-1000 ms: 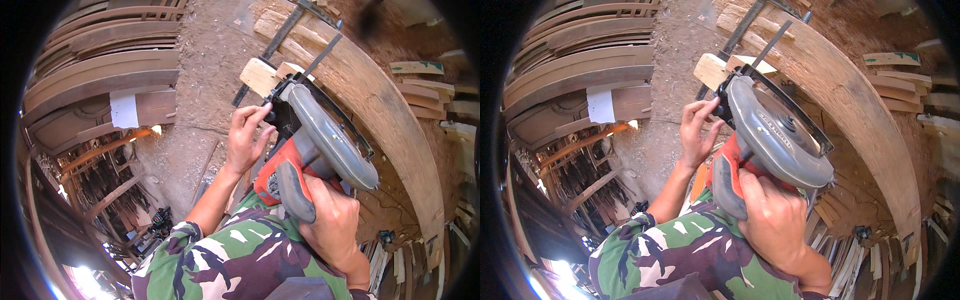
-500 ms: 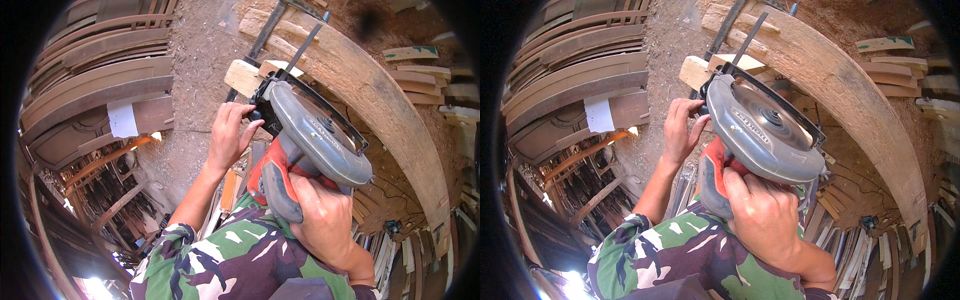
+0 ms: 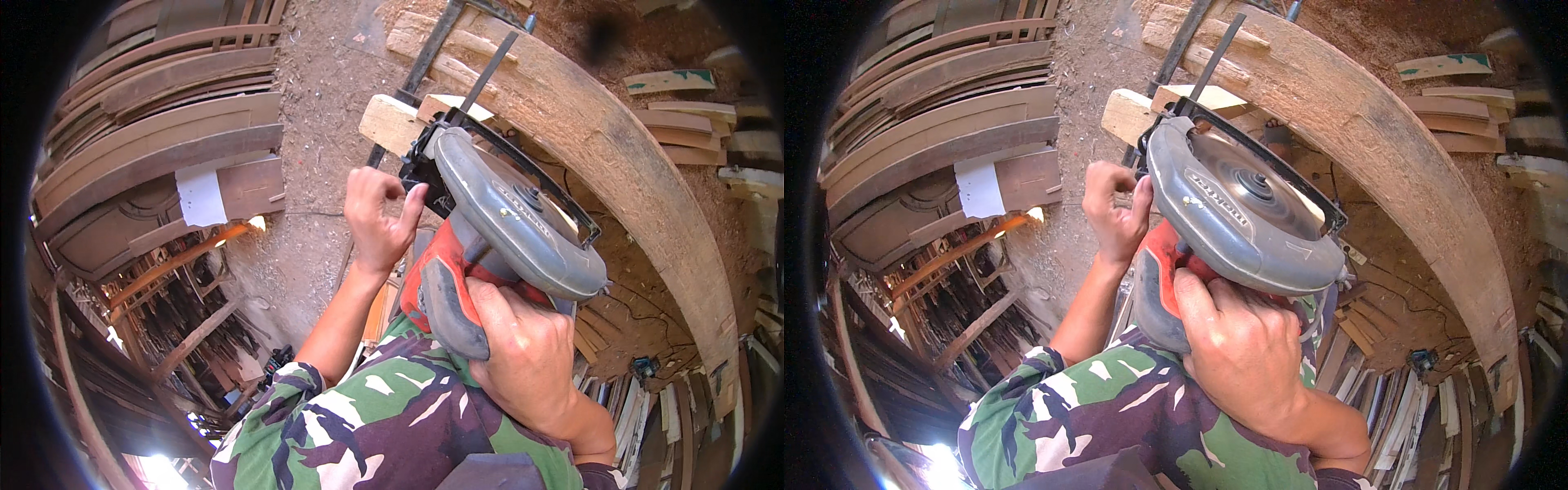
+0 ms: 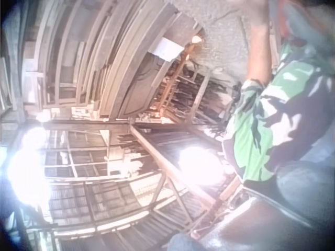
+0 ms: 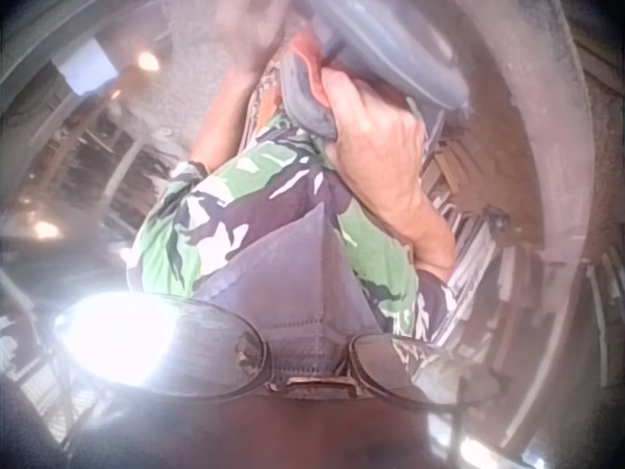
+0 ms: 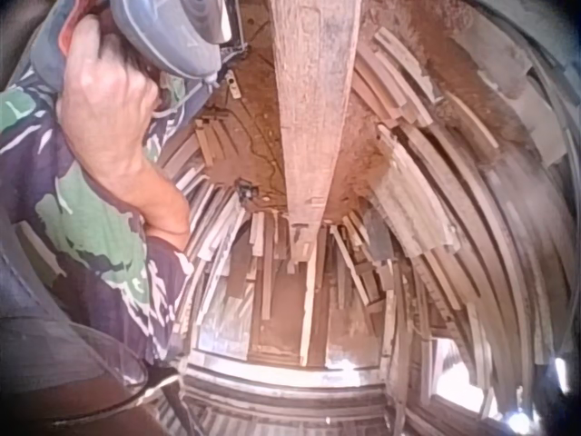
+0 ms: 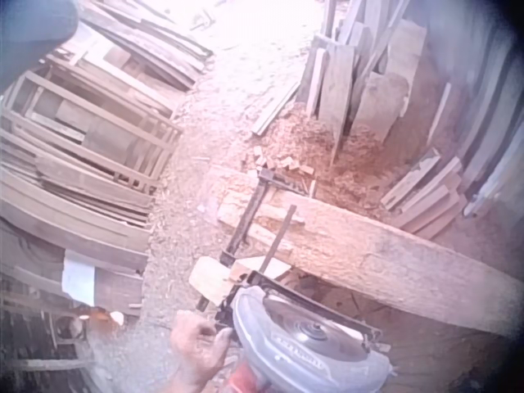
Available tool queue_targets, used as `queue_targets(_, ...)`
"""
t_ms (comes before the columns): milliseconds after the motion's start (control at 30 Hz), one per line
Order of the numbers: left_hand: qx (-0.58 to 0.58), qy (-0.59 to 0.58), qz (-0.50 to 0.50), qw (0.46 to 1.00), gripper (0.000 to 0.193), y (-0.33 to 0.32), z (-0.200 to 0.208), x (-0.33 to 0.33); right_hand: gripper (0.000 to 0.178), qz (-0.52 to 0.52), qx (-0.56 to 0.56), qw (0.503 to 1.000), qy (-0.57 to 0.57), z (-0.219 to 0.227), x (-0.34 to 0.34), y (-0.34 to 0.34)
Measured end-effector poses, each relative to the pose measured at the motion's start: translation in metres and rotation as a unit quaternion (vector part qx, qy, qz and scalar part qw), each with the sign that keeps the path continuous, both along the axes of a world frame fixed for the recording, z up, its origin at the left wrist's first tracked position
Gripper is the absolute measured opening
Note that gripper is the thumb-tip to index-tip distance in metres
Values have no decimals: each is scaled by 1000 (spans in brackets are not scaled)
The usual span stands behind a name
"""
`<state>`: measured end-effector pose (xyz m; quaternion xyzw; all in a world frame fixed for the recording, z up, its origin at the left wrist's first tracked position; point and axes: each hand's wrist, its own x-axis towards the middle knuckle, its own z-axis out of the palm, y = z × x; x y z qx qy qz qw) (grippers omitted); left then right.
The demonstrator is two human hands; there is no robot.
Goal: The person saws through a piece of wood using a circular saw, while it is secured to a workbench with a clamp.
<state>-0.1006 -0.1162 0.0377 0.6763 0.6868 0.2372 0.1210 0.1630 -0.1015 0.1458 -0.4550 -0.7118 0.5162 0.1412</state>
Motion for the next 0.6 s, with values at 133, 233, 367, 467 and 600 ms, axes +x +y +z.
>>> queue_targets(133, 4, -56, 12, 998, 30, -10, 6, 3, 53, 8, -14, 1000, 2, 1, 1, 2)
queue_targets(233, -20, -39, 29, 999, 33, -15, 3, -3, 53, 10, -12, 1000, 0, 2, 0, 2)
queue_targets(367, -42, -94, 70, 992, 29, -23, -8, -10, 55, 11, -20, 1000, -6, 4, 2, 4)
queue_targets(467, 5, -286, 195, 938, 23, -44, -28, 9, 57, 11, -23, 1000, -4, 5, 2, 4)
queue_targets(600, 14, -335, 247, 909, 26, -75, -45, 20, 61, 17, -20, 1000, -5, 3, 2, 3)
